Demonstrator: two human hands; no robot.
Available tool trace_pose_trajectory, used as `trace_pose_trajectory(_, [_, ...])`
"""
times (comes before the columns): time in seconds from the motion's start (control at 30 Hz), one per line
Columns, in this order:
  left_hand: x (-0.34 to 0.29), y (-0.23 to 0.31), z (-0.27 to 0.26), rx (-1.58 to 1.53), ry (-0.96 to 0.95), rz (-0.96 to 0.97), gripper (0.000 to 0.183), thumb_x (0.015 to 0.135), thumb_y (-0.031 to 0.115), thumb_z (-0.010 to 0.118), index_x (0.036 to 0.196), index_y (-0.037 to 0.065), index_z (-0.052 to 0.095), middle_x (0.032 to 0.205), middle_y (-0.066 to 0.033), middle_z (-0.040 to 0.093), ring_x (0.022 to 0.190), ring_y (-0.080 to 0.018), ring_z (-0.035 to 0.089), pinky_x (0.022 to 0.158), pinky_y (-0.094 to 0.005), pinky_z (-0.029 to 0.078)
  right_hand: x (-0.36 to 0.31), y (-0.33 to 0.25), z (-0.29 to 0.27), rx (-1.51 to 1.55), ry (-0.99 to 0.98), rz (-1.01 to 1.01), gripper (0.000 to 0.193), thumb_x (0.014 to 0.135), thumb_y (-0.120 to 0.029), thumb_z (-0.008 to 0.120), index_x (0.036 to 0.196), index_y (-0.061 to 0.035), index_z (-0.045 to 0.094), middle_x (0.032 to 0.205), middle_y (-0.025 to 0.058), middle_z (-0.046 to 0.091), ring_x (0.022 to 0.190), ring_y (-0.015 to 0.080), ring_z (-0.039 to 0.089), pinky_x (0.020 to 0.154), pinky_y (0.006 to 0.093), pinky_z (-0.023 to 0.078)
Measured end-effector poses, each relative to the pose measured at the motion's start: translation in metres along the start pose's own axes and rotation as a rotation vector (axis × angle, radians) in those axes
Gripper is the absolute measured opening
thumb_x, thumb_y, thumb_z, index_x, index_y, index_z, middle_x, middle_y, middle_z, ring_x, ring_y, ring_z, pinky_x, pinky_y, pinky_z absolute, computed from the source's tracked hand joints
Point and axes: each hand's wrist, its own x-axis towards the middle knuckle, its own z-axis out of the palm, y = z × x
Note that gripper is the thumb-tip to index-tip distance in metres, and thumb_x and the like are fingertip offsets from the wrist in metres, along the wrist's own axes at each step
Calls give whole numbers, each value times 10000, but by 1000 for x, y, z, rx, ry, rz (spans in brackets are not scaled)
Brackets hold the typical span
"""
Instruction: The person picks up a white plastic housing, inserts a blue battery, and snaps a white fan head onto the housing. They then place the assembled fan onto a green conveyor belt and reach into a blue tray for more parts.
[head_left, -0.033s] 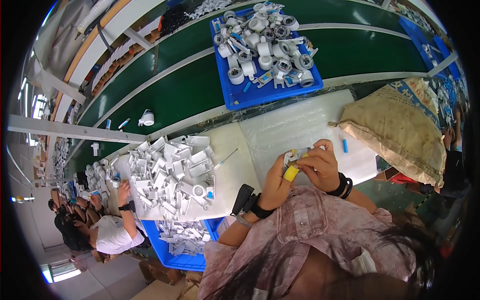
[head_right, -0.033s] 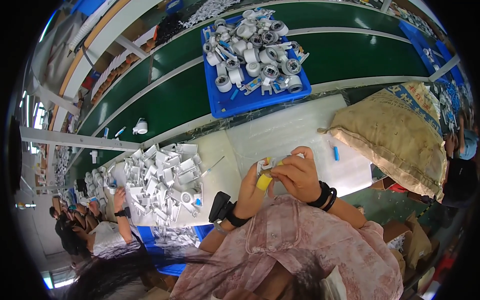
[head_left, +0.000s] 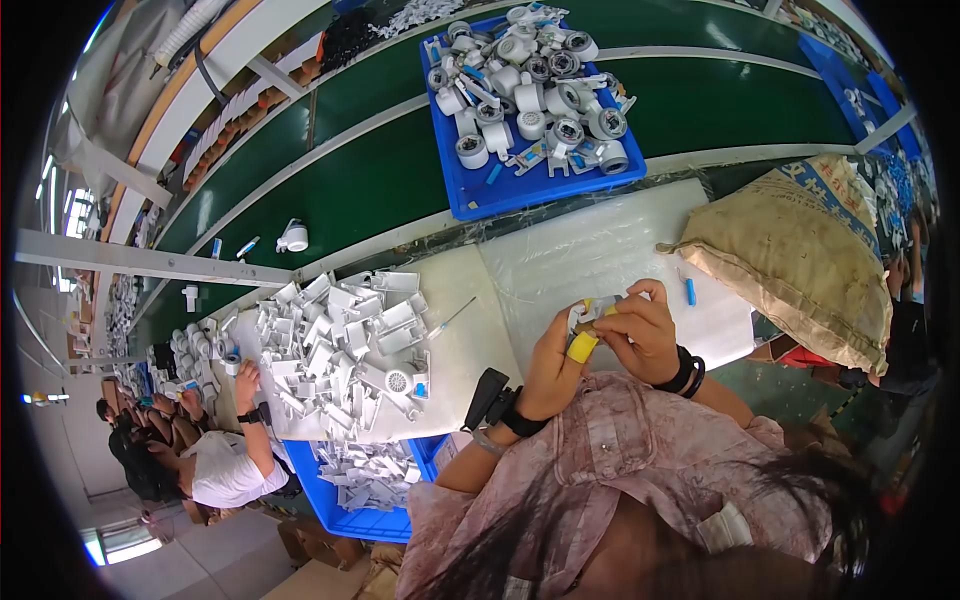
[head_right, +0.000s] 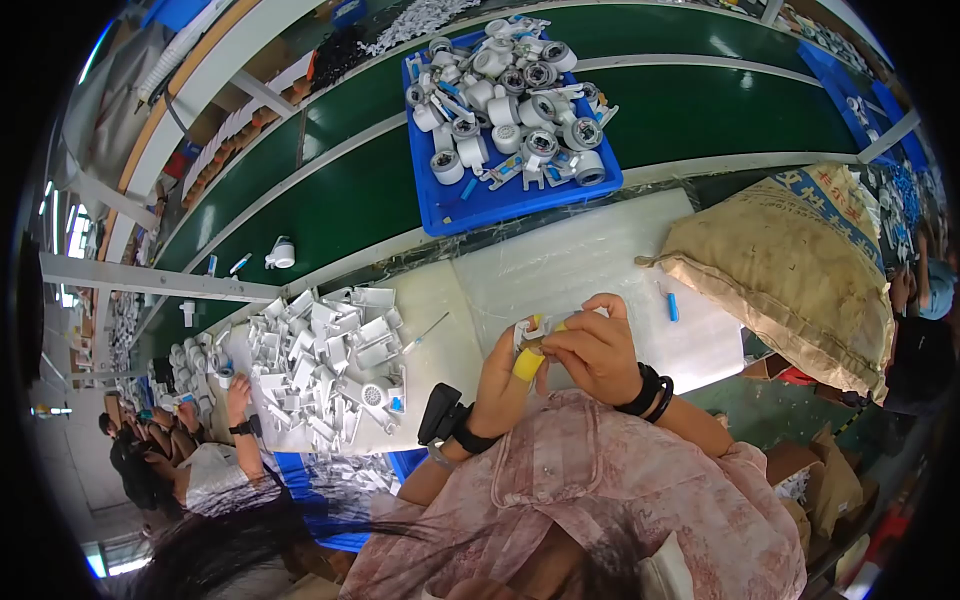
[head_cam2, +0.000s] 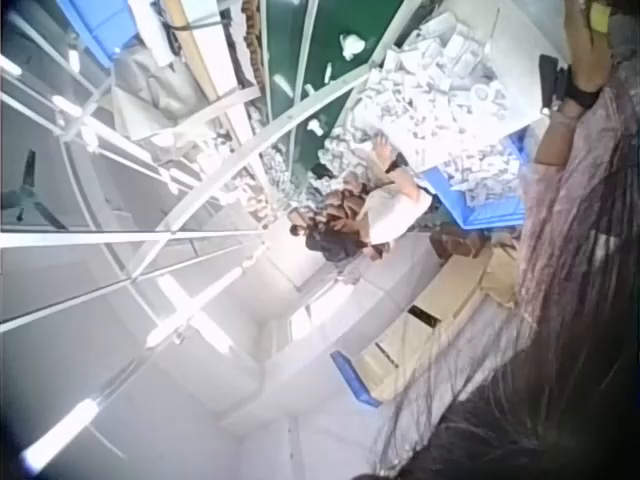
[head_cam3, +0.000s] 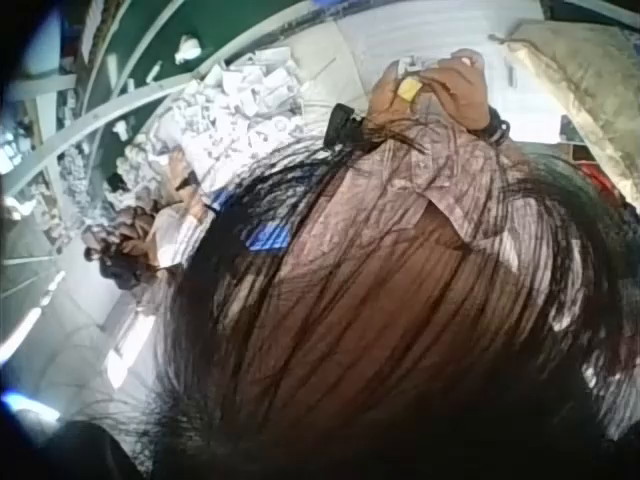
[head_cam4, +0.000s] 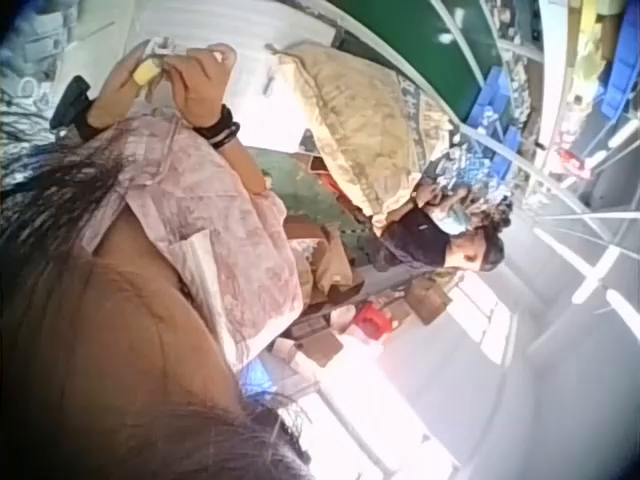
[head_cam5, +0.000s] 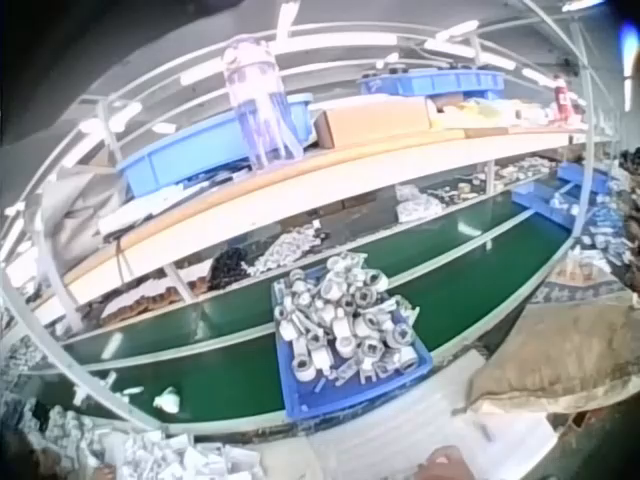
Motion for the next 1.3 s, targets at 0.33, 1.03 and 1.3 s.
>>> trace_pose_trajectory(0.33, [-3, 0, 1, -19, 57, 3, 310, 981, 92, 424, 1278, 11, 457, 902, -50, 584, 662, -74, 500, 558, -221, 428, -1, -5, 5, 26, -26, 7, 210, 692, -37, 734, 877, -104, 661, 771, 26, 563, 707, 186, 546, 844, 400, 394])
trace_pose_trajectory(1.03, [137, -12, -242, -6, 844, 24, 281, 971, 296, 416, 1110, 60, 484, 908, -111, 625, 691, -200, 610, 534, -346, 534, 98, 341, -3, -74, 368, 807, 178, 861, -132, 627, 1001, -26, 597, 814, 102, 626, 741, 188, 623, 673, 301, 504])
trace_pose_trajectory(1.3, [190, -48, -347, 257, 895, -346, 383, 898, 233, 488, 1256, 99, 492, 1049, -37, 641, 855, -112, 608, 607, -272, 430, 154, 445, 33, -457, 175, 649, 459, 811, -114, 608, 1259, -95, 513, 1218, 187, 562, 1098, 343, 561, 918, 434, 473])
